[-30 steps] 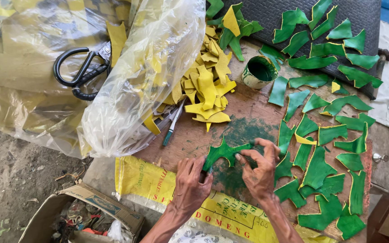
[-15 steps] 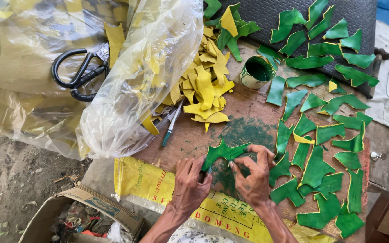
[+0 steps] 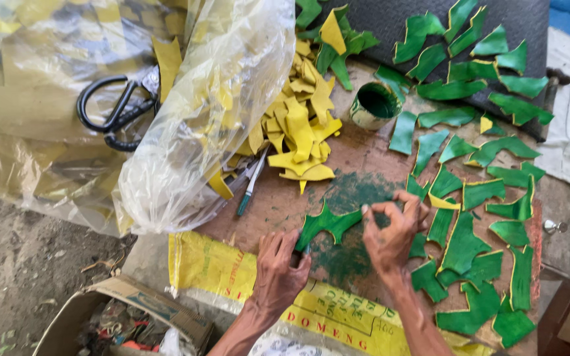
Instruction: The person paints the edges of yellow, leaf-shaped cutouts green using a small brush. They pick up each piece from a pile, apply the paint to the perimeter, and place the finished item onto a separate pile of green pieces.
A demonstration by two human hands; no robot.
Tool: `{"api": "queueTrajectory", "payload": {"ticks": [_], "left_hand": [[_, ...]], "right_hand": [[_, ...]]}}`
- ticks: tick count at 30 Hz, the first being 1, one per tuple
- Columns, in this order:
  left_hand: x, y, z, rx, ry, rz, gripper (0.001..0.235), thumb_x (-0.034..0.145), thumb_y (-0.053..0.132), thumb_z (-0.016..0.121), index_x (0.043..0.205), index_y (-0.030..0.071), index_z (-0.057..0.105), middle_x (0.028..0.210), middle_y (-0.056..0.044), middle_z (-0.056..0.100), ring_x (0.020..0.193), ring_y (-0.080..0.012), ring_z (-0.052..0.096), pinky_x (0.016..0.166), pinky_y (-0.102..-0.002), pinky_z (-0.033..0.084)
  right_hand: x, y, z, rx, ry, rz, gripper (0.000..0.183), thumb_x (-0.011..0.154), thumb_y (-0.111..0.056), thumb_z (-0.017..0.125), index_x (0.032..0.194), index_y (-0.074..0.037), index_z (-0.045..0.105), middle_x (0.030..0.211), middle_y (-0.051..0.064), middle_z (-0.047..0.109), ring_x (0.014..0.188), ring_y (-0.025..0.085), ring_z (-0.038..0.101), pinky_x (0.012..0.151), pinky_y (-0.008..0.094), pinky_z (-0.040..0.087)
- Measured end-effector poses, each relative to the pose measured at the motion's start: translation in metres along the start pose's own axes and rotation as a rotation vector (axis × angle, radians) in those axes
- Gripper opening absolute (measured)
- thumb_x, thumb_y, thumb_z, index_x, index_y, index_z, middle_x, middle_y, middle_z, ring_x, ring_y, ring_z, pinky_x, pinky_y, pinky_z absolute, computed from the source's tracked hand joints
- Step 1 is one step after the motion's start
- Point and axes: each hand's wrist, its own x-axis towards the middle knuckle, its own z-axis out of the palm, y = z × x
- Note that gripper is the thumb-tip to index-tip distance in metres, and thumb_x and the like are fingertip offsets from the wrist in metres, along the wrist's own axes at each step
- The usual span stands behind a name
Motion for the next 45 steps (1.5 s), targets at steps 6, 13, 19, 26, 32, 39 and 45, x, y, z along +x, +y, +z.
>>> {"api": "queueTrajectory", "payload": {"ticks": [6,13,19,26,32,39,45], "left_hand": [[-0.002,0.003,-0.001,0.013,0.012,-0.010,0.050,0.074,0.004,0.077,0.121,0.002,0.060,0.094,-0.014,0.062,0.087,-0.0323,0.059,0.081,-0.046,0.045],[0.001,0.005,-0.001,0.007,0.030,0.001,0.047,0.075,0.004,0.077,0.119,0.002,0.061,0.093,-0.014,0.062,0.088,-0.0328,0.059,0.081,-0.046,0.045],[0.001,0.004,-0.004,-0.023,0.036,0.001,0.048,0.075,0.004,0.077,0.120,0.001,0.060,0.095,-0.015,0.064,0.086,-0.0334,0.060,0.080,-0.046,0.047],[-0.003,0.002,-0.004,-0.009,0.011,-0.031,0.046,0.074,0.004,0.078,0.117,0.002,0.062,0.093,-0.015,0.064,0.086,-0.0344,0.060,0.079,-0.045,0.047],[0.027,0.014,-0.027,-0.032,-0.019,0.152,0.056,0.073,0.003,0.078,0.125,-0.004,0.058,0.101,-0.019,0.067,0.088,-0.0349,0.062,0.080,-0.045,0.051],[0.175,0.060,-0.047,0.007,0.026,0.509,0.054,0.078,0.001,0.078,0.128,-0.005,0.057,0.102,-0.019,0.065,0.095,-0.0361,0.063,0.087,-0.045,0.051],[0.350,0.074,0.047,0.030,0.149,0.556,0.052,0.080,0.002,0.079,0.127,-0.003,0.059,0.104,-0.018,0.065,0.097,-0.0362,0.062,0.090,-0.044,0.049]], "right_hand": [[-0.024,-0.016,0.013,0.040,-0.092,-0.079,0.020,0.073,-0.027,0.088,0.076,-0.012,0.075,0.116,0.008,0.058,0.119,0.028,0.046,0.099,0.045,0.031],[-0.014,-0.013,0.010,0.137,-0.167,-0.198,0.017,0.073,-0.022,0.087,0.081,-0.011,0.077,0.117,0.008,0.059,0.120,0.028,0.046,0.100,0.047,0.032],[0.001,-0.024,0.013,0.165,-0.188,-0.161,0.016,0.071,-0.022,0.088,0.078,-0.012,0.077,0.114,0.011,0.060,0.119,0.029,0.047,0.104,0.050,0.030],[0.029,0.008,0.011,0.095,0.068,-0.030,0.019,0.079,-0.014,0.087,0.092,-0.006,0.075,0.116,0.013,0.060,0.118,0.031,0.051,0.103,0.045,0.038],[0.017,0.038,-0.042,0.129,0.084,0.019,0.021,0.079,-0.013,0.086,0.095,-0.004,0.074,0.111,0.011,0.060,0.111,0.029,0.055,0.097,0.042,0.044],[0.042,0.046,-0.081,0.131,0.137,0.088,0.020,0.079,-0.014,0.083,0.093,-0.004,0.074,0.109,0.010,0.060,0.109,0.028,0.057,0.097,0.041,0.045],[0.068,0.060,-0.075,0.081,0.179,0.069,0.020,0.071,-0.017,0.083,0.085,-0.005,0.075,0.107,0.010,0.063,0.108,0.029,0.057,0.097,0.042,0.044]]}}
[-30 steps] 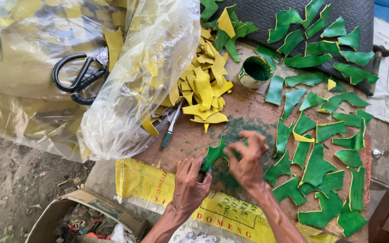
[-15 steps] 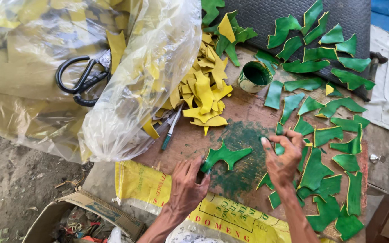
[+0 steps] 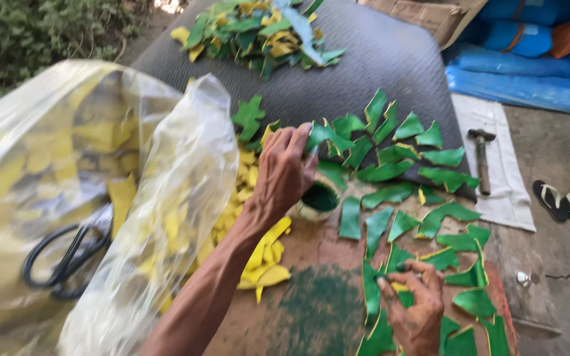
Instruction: The person paints the edges of yellow, leaf-shaped cutouts green using a small brush. They pick up each piece from a pile, apply the paint to the perimeter, and place the finished item onto a separate pile of green pieces.
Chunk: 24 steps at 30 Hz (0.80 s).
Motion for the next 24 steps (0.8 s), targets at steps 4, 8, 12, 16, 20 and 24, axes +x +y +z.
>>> {"api": "queueTrajectory", "payload": {"ticks": [4,8,12,16,20,24], "left_hand": [[0.069,-0.047,0.098,0.025,0.019,0.000,0.054,0.076,0.004,0.079,0.126,-0.004,0.060,0.103,-0.019,0.066,0.097,-0.0356,0.063,0.090,-0.044,0.049],[0.113,-0.091,0.185,0.054,0.085,-0.026,0.053,0.077,0.006,0.079,0.126,-0.003,0.060,0.104,-0.018,0.066,0.099,-0.0344,0.065,0.092,-0.043,0.049],[0.114,-0.127,0.247,0.081,0.111,-0.187,0.050,0.077,0.007,0.080,0.122,-0.001,0.060,0.109,-0.019,0.066,0.099,-0.0356,0.066,0.090,-0.044,0.050],[0.090,-0.143,0.275,0.029,-0.049,-0.408,0.049,0.076,0.010,0.082,0.119,0.000,0.060,0.108,-0.021,0.065,0.095,-0.0393,0.066,0.084,-0.047,0.052],[0.085,-0.150,0.265,0.051,-0.031,-0.444,0.064,0.065,0.017,0.089,0.119,-0.001,0.059,0.107,-0.024,0.064,0.088,-0.0435,0.066,0.074,-0.050,0.053],[0.084,-0.184,0.211,0.157,-0.073,-0.195,0.044,0.077,0.014,0.085,0.114,0.002,0.064,0.102,-0.017,0.066,0.092,-0.0387,0.067,0.081,-0.048,0.053]], "right_hand": [[0.005,0.043,0.020,0.042,0.081,0.014,0.020,0.064,-0.020,0.084,0.080,-0.010,0.076,0.100,0.006,0.065,0.103,0.025,0.058,0.093,0.039,0.046],[0.003,0.115,0.041,0.057,0.061,-0.059,0.022,0.060,-0.023,0.088,0.077,-0.015,0.076,0.096,0.003,0.065,0.093,0.019,0.060,0.083,0.035,0.052],[-0.017,0.169,0.066,-0.053,0.064,-0.066,0.026,0.049,-0.023,0.093,0.067,-0.018,0.075,0.085,0.002,0.064,0.083,0.019,0.062,0.080,0.040,0.050],[-0.020,0.216,0.080,0.117,0.033,-0.142,0.030,0.049,-0.026,0.096,0.070,-0.022,0.075,0.082,-0.002,0.064,0.066,0.009,0.065,0.064,0.029,0.055],[-0.031,0.218,0.074,0.012,0.070,-0.234,0.030,0.049,-0.025,0.090,0.073,-0.024,0.071,0.086,0.001,0.061,0.081,0.020,0.064,0.074,0.036,0.052],[-0.020,0.222,0.063,0.052,-0.030,-0.248,0.029,0.051,-0.027,0.090,0.074,-0.025,0.074,0.084,-0.002,0.061,0.078,0.017,0.065,0.072,0.033,0.054]]}}
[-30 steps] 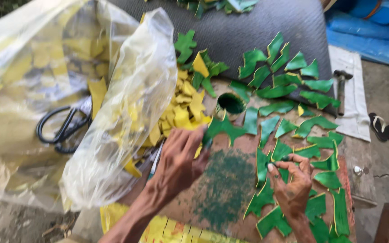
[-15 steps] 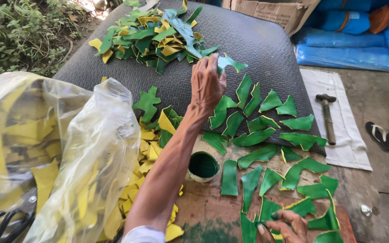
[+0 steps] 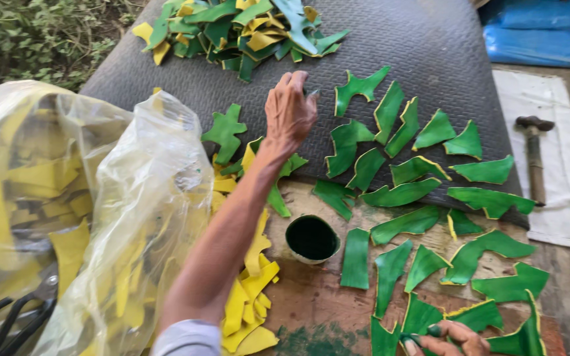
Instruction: The person paints the edges of yellow, leaf-shaped cutouts green using a small brush. They pick up each piece from a pile, apply the paint to the perimeter, and place the finished item onto a separate pile of green pieces.
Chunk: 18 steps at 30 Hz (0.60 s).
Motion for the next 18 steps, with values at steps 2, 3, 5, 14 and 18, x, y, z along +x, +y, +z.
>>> {"api": "queueTrajectory", "payload": {"ticks": [2,3,5,14,18], "left_hand": [[-0.010,-0.022,-0.028,0.000,-0.193,0.196,0.034,0.081,0.012,0.083,0.110,0.005,0.067,0.104,-0.015,0.066,0.098,-0.0364,0.066,0.087,-0.045,0.053],[-0.018,-0.028,-0.040,0.073,-0.298,0.258,0.031,0.078,0.011,0.083,0.105,0.006,0.068,0.101,-0.014,0.066,0.098,-0.0347,0.064,0.087,-0.045,0.051],[-0.046,-0.033,-0.058,0.208,-0.511,0.378,0.025,0.071,0.009,0.081,0.094,0.008,0.070,0.097,-0.011,0.064,0.098,-0.0314,0.061,0.085,-0.045,0.047],[-0.080,-0.037,-0.049,0.235,-0.461,0.364,0.038,0.065,0.001,0.075,0.102,0.004,0.066,0.101,-0.014,0.065,0.099,-0.0327,0.060,0.086,-0.045,0.044],[-0.066,-0.051,-0.066,0.059,-0.489,0.177,0.015,0.086,-0.002,0.069,0.098,0.005,0.063,0.086,-0.012,0.071,0.080,-0.0287,0.069,0.081,-0.044,0.050]], "right_hand": [[0.001,-0.012,-0.002,-0.029,-0.021,0.099,0.029,0.050,-0.026,0.090,0.074,-0.023,0.074,0.084,-0.002,0.062,0.079,0.018,0.065,0.074,0.034,0.054],[0.005,-0.020,0.000,-0.049,-0.014,0.121,0.029,0.050,-0.025,0.090,0.074,-0.023,0.074,0.085,-0.001,0.062,0.079,0.018,0.064,0.073,0.034,0.053],[0.011,-0.040,0.003,-0.098,-0.003,0.167,0.028,0.051,-0.024,0.091,0.073,-0.023,0.073,0.087,0.000,0.061,0.078,0.019,0.063,0.072,0.033,0.052],[0.013,-0.049,-0.001,-0.120,-0.007,0.115,0.029,0.048,-0.027,0.091,0.071,-0.022,0.074,0.086,0.000,0.063,0.071,0.018,0.060,0.073,0.036,0.049],[-0.002,-0.028,-0.002,-0.091,0.027,0.030,0.028,0.051,-0.027,0.090,0.073,-0.022,0.073,0.085,-0.002,0.062,0.075,0.017,0.062,0.073,0.035,0.050]]}}
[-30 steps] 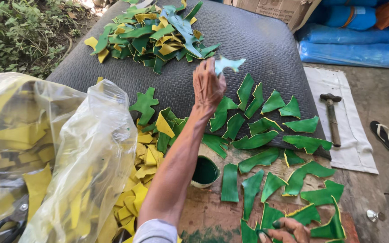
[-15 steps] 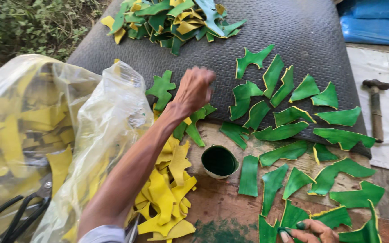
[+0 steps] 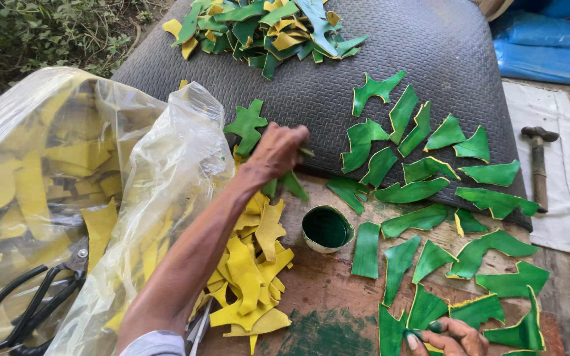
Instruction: The person paints the edges of yellow, leaf-shaped cutouts green using a small brush. They pick up each piece from a pile, apply the paint to the perimeter, and place the finished item onto a separate pile of green pieces.
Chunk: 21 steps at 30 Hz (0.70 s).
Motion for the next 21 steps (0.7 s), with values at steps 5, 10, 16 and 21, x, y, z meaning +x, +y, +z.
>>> {"api": "queueTrajectory", "payload": {"ticks": [5,10,16,21], "left_hand": [[0.004,-0.016,-0.067,-0.286,0.715,-0.237,0.024,0.080,0.002,0.082,0.092,0.000,0.061,0.081,-0.014,0.073,0.071,-0.0238,0.072,0.062,-0.034,0.056],[-0.024,0.002,-0.143,-0.688,0.765,-0.321,0.020,0.087,-0.003,0.076,0.103,0.000,0.064,0.086,-0.005,0.077,0.076,-0.0100,0.071,0.069,-0.026,0.058],[-0.158,0.082,-0.140,-1.025,0.065,-0.412,0.030,0.084,-0.005,0.071,0.113,-0.004,0.070,0.098,-0.010,0.078,0.088,-0.0134,0.074,0.075,-0.029,0.060],[-0.183,0.104,-0.123,-0.268,0.095,-0.250,0.042,0.079,0.010,0.083,0.115,-0.005,0.067,0.102,-0.024,0.071,0.090,-0.0379,0.068,0.079,-0.045,0.053]], "right_hand": [[-0.012,0.009,0.004,0.054,0.045,0.000,0.027,0.054,-0.027,0.090,0.074,-0.023,0.072,0.085,-0.004,0.062,0.078,0.017,0.063,0.074,0.034,0.051],[-0.011,-0.002,-0.005,-0.054,0.040,0.043,0.027,0.055,-0.025,0.093,0.073,-0.020,0.074,0.083,0.001,0.061,0.075,0.019,0.060,0.072,0.035,0.048],[-0.012,-0.028,-0.024,0.046,-0.058,0.063,0.025,0.066,-0.012,0.085,0.089,-0.013,0.075,0.094,0.004,0.064,0.087,0.021,0.063,0.079,0.033,0.050],[-0.024,-0.030,-0.015,0.125,-0.044,0.100,0.024,0.071,-0.014,0.085,0.092,-0.013,0.074,0.096,0.004,0.064,0.086,0.017,0.063,0.081,0.031,0.050]]}}
